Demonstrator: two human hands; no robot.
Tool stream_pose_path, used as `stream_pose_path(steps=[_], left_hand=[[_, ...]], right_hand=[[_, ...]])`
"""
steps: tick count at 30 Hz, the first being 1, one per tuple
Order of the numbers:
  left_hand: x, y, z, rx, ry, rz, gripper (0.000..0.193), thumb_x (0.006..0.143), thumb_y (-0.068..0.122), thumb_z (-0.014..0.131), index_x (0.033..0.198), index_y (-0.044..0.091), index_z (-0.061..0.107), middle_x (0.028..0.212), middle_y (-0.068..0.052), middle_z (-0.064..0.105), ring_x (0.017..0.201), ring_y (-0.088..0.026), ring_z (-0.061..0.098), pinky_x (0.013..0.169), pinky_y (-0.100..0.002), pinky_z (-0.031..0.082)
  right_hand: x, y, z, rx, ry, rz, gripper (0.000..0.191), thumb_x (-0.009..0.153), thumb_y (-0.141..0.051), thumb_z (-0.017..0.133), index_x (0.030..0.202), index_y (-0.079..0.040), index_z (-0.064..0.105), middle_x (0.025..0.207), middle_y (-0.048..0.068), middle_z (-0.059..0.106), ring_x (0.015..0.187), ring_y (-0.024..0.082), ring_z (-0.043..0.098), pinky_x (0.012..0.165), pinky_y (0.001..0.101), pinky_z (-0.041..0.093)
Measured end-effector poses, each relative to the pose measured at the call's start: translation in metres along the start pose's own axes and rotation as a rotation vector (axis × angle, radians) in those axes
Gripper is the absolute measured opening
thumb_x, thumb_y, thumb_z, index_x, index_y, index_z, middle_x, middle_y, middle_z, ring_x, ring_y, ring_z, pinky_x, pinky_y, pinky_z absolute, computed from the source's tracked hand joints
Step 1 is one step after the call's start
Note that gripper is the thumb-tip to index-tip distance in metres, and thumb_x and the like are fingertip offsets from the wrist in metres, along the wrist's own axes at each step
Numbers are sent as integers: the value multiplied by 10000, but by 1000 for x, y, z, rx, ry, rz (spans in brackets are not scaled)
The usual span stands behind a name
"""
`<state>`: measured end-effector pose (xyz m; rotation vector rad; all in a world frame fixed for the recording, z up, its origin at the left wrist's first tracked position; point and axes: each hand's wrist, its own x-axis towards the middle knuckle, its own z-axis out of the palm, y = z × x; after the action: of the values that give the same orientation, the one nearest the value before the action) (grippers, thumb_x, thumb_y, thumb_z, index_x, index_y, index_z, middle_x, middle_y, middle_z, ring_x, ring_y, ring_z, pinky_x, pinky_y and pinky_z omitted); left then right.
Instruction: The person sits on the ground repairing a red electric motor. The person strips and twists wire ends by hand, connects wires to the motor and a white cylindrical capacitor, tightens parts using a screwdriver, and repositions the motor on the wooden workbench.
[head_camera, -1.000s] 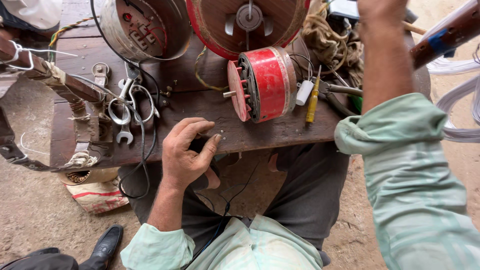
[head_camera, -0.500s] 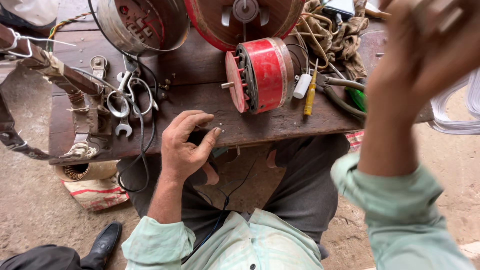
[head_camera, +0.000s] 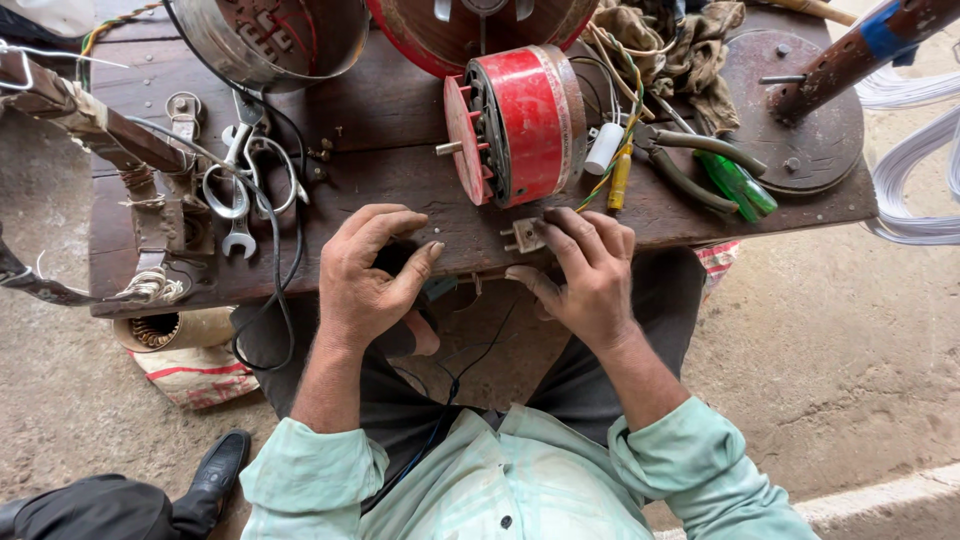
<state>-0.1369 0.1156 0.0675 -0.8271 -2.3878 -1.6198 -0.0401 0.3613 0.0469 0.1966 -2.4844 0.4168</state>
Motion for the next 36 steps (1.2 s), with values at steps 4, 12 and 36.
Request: stream_pose_path(steps=[4, 12, 36], left_hand=[[-2, 1, -3, -59, 5, -42, 263, 841, 74, 843, 1076, 40, 731, 1091, -85, 720, 970, -174, 729, 828, -295, 624], [-7, -7, -8, -139, 17, 11, 223, 901, 43, 822, 1094, 14, 714, 1061, -76, 714, 936, -156, 697, 816, -273, 580], [-129, -29, 75, 251, -301, -472, 377, 847, 426, 766, 930, 58, 758, 926, -131, 752, 864, -333, 721, 762, -443, 571]], right_hand=[[2, 8, -15, -2, -35, -4, 720, 707, -407, 928, 1295, -68, 687, 1368, 124, 632, 1202, 343, 598, 1055, 448, 433], [-20, 15, -39, 71, 35, 46, 799, 784, -441, 941, 1411, -61, 622, 1497, 179, 523, 1179, 299, 587, 1050, 438, 518], [-129, -9, 9, 582, -497, 648, 197, 938, -160, 739, 1026, 17, 735, 870, 169, 756, 752, 242, 732, 700, 332, 566]])
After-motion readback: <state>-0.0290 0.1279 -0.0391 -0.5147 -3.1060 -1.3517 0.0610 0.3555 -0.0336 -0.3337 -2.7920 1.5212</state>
